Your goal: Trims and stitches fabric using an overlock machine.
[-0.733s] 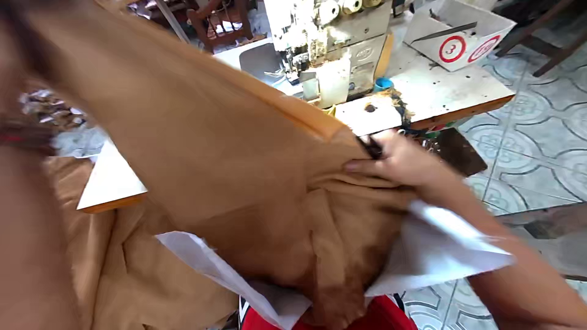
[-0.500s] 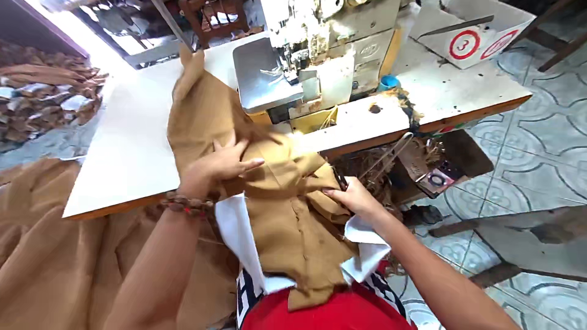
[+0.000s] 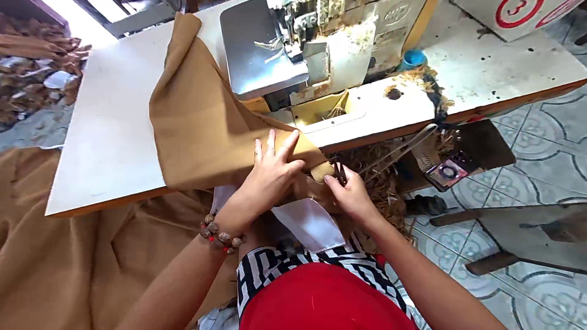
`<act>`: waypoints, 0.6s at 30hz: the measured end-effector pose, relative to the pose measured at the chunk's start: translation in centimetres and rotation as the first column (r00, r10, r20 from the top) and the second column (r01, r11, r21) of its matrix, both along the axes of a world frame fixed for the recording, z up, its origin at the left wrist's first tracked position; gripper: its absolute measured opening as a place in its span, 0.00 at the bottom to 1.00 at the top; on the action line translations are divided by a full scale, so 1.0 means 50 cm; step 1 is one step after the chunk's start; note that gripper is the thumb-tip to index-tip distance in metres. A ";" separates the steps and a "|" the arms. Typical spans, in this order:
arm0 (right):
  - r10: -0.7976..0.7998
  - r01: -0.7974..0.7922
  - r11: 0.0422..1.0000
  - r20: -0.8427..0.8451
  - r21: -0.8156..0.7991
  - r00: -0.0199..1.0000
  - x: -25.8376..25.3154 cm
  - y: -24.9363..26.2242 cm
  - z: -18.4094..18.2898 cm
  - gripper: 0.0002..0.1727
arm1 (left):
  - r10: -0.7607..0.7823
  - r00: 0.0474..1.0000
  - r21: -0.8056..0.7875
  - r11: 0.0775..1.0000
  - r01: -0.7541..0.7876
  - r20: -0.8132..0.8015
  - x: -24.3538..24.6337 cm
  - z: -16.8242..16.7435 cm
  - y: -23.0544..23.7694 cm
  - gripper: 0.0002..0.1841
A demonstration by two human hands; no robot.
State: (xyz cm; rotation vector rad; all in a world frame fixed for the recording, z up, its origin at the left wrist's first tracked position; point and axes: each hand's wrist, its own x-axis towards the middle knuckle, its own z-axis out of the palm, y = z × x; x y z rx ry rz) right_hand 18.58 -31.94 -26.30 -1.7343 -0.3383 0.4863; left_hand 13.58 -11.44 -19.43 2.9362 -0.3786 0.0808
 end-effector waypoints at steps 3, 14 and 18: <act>-0.043 0.046 0.995 -0.030 0.092 0.999 0.000 0.002 -0.005 0.14 | 0.020 1.000 0.087 0.996 -0.020 -0.010 0.005 -0.003 -0.013 0.09; -0.052 0.077 0.979 -0.134 0.189 0.990 -0.002 0.009 -0.019 0.04 | -0.053 0.999 0.053 0.997 0.054 -0.004 0.002 -0.009 0.010 0.06; 0.054 -0.032 0.988 -0.142 0.152 0.988 0.006 -0.019 0.008 0.03 | -0.275 0.954 -0.022 0.960 0.279 0.119 -0.040 -0.010 0.003 0.08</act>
